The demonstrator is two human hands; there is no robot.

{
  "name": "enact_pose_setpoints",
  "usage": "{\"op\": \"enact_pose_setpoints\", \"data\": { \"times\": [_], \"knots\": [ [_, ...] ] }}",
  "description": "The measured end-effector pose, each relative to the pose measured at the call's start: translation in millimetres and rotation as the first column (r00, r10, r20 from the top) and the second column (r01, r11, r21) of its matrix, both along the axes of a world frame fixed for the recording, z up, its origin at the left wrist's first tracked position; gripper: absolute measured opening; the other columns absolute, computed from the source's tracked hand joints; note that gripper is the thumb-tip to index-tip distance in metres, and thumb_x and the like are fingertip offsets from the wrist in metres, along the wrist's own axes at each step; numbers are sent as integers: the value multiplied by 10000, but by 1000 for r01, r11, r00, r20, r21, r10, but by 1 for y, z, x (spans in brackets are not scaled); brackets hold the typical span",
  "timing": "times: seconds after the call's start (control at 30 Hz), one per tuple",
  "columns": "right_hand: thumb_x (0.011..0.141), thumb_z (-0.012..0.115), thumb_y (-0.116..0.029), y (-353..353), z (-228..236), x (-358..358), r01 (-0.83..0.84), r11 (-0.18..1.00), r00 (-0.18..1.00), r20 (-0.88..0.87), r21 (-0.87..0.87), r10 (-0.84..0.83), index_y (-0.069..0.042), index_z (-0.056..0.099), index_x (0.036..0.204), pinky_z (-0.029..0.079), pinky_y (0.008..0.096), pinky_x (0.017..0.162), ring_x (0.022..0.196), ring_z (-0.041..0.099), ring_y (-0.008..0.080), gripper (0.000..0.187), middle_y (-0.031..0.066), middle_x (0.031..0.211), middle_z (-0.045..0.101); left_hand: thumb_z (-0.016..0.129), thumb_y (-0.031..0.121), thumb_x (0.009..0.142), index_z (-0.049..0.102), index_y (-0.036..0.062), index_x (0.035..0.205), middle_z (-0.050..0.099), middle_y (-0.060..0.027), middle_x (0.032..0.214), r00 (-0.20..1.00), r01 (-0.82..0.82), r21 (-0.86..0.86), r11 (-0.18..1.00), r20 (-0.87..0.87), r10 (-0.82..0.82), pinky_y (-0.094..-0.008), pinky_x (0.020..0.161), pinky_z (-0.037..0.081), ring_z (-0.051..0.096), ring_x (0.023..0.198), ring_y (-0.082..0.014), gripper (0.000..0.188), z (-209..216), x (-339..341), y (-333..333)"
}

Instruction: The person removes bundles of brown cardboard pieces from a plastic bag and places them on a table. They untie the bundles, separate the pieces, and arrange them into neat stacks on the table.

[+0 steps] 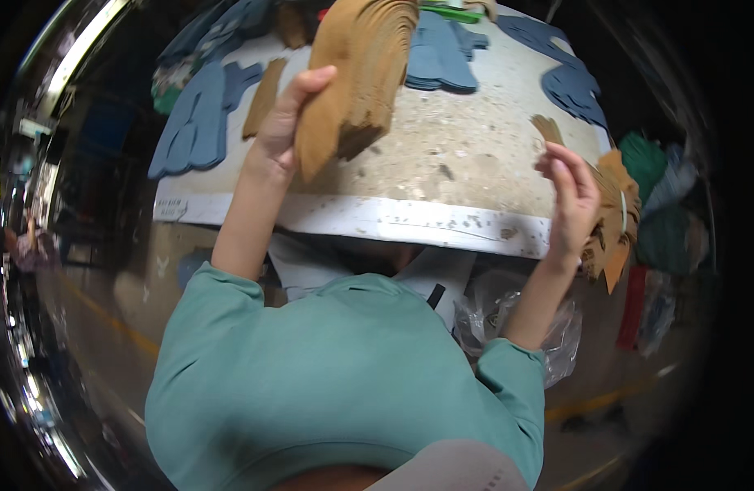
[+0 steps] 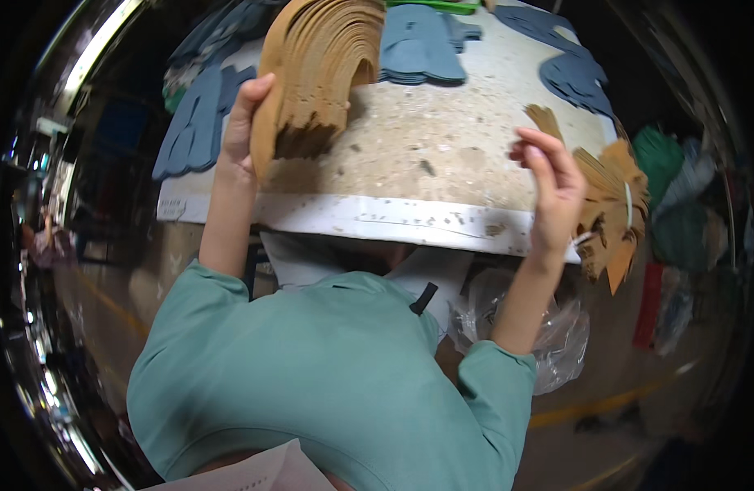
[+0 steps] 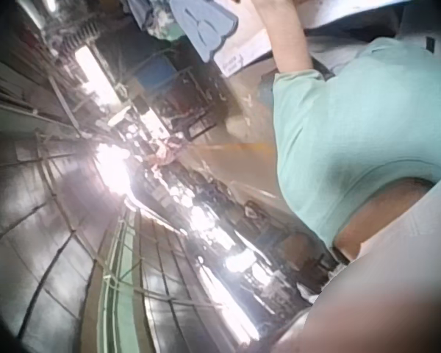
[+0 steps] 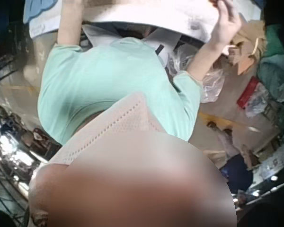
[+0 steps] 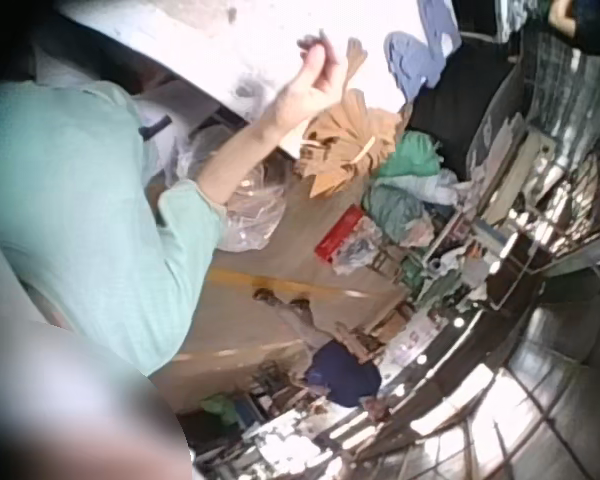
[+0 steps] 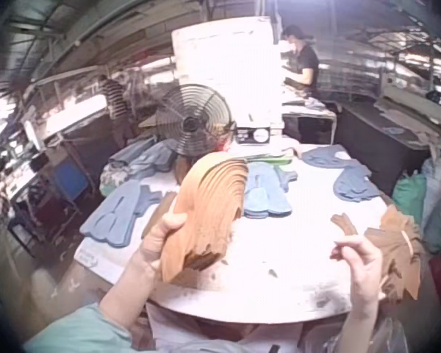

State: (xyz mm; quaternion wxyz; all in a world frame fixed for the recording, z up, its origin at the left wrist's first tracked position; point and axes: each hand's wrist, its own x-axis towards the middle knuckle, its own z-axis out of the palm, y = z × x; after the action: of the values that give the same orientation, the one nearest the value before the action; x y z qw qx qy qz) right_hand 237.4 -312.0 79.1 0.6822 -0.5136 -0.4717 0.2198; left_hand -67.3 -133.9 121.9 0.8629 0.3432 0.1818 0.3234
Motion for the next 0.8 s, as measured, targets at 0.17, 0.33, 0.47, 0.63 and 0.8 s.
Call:
{"op": "enact_pose_setpoints", "data": {
  "times": [0.17, 0.33, 0.47, 0.63, 0.8],
  "knots": [
    [943, 541, -39, 66, -27, -99, -211, 967, 977, -47, -139, 207, 21, 665, 1067, 477, 231, 795, 860, 611, 102, 186, 50, 943, 667, 710, 307, 828, 450, -30, 1286, 580, -113, 1160, 913, -178, -44, 983, -379, 149, -335, 913, 496, 579, 1058, -185, 624, -45, -38, -67],
    [957, 554, -143, 87, -33, -149, -324, 883, 935, 26, -338, 353, -21, 646, 1145, 459, 237, 795, 862, 589, 105, 242, 40, 962, 653, 697, 288, 857, 385, -1, 1335, 520, -87, 1226, 917, -215, -101, 971, -364, 165, -309, 974, 416, 496, 1147, -161, 639, -79, -51, -97],
    [946, 580, -196, 95, -24, -171, -358, 861, 893, 138, -362, 429, -75, 557, 1298, 472, 259, 799, 863, 562, 100, 373, 40, 1043, 593, 689, 377, 858, 376, -57, 1319, 529, -157, 1230, 872, -110, 257, 960, -438, 218, -325, 964, 434, 524, 1158, -201, 706, -82, -50, -92],
    [765, 757, -201, 105, -19, -190, -123, 898, 899, 337, -422, 281, -104, 523, 1330, 487, 297, 607, 690, 557, 143, 619, 83, 961, 563, 590, 759, 690, 563, -131, 1047, 659, -253, 819, 256, 544, 467, 698, -884, 391, -406, 757, 537, 675, 829, -369, 960, -60, -68, -63],
    [768, 754, -213, 125, -29, -187, 3, 928, 909, 388, -373, 153, -98, 531, 1306, 480, 295, 598, 608, 548, 152, 594, 87, 933, 593, 600, 781, 649, 645, -86, 921, 656, -188, 699, 176, 628, 462, 626, -868, 465, -389, 677, 542, 678, 733, -346, 910, -43, -77, -58]
  ]
}}
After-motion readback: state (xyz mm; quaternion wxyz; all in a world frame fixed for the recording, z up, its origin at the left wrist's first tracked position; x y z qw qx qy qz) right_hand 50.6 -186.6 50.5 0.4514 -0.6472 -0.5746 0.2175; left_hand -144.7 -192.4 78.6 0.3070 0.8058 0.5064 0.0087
